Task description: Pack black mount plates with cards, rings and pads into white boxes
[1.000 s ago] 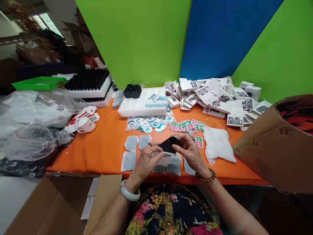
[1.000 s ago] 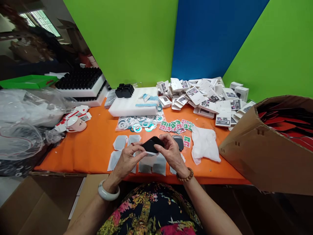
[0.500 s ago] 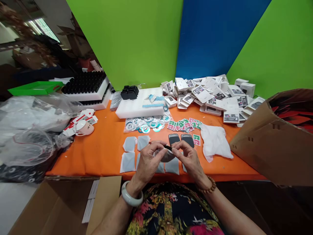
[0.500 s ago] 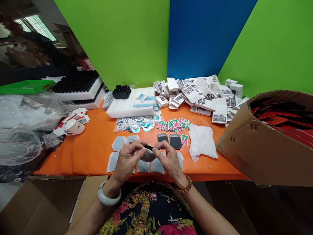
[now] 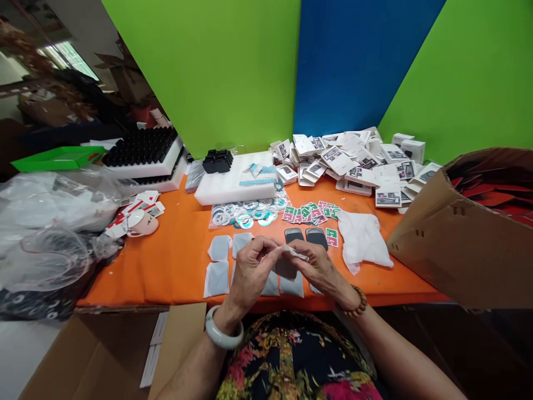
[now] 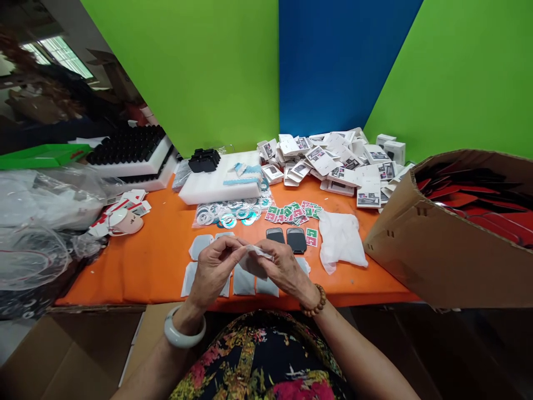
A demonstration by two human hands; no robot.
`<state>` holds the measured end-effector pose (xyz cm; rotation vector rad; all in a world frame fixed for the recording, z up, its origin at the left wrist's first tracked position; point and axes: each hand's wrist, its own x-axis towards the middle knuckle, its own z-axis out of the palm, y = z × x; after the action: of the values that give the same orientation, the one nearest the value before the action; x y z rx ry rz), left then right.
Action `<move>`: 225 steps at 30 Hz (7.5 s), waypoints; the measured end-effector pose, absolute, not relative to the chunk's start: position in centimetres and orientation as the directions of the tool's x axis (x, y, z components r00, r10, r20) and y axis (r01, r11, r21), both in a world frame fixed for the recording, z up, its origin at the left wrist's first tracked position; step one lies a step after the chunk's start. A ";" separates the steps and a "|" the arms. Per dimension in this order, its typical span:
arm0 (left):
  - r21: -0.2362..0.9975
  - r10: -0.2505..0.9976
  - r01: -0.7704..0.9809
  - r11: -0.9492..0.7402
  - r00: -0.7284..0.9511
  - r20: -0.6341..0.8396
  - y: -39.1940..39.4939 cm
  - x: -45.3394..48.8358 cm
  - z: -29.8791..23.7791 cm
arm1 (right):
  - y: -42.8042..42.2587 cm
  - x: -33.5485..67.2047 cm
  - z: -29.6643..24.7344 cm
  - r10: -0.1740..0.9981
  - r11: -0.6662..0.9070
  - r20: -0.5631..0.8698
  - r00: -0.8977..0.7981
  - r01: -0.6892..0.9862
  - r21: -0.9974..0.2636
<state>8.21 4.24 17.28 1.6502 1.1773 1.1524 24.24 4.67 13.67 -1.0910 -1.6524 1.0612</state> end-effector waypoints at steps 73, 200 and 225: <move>0.962 0.955 -0.062 0.267 -0.114 -0.272 6.9 7.3 7.6 | 6.9 21.9 6.4 0.985 -0.124 -0.107 -0.132 -0.128 -0.984; 0.840 0.855 -0.240 0.486 0.332 -0.399 3.9 10.2 10.8 | 2.4 27.7 9.1 0.947 -0.315 -0.320 -0.032 -0.294 -0.903; 0.781 0.870 -0.386 0.491 0.268 -0.414 4.6 9.6 11.2 | 3.9 32.0 11.4 0.938 -0.200 -0.312 0.151 -0.499 -0.843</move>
<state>9.64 4.55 11.23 0.6091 0.9511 0.9210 32.03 3.91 11.41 -1.1124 -0.5352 1.4197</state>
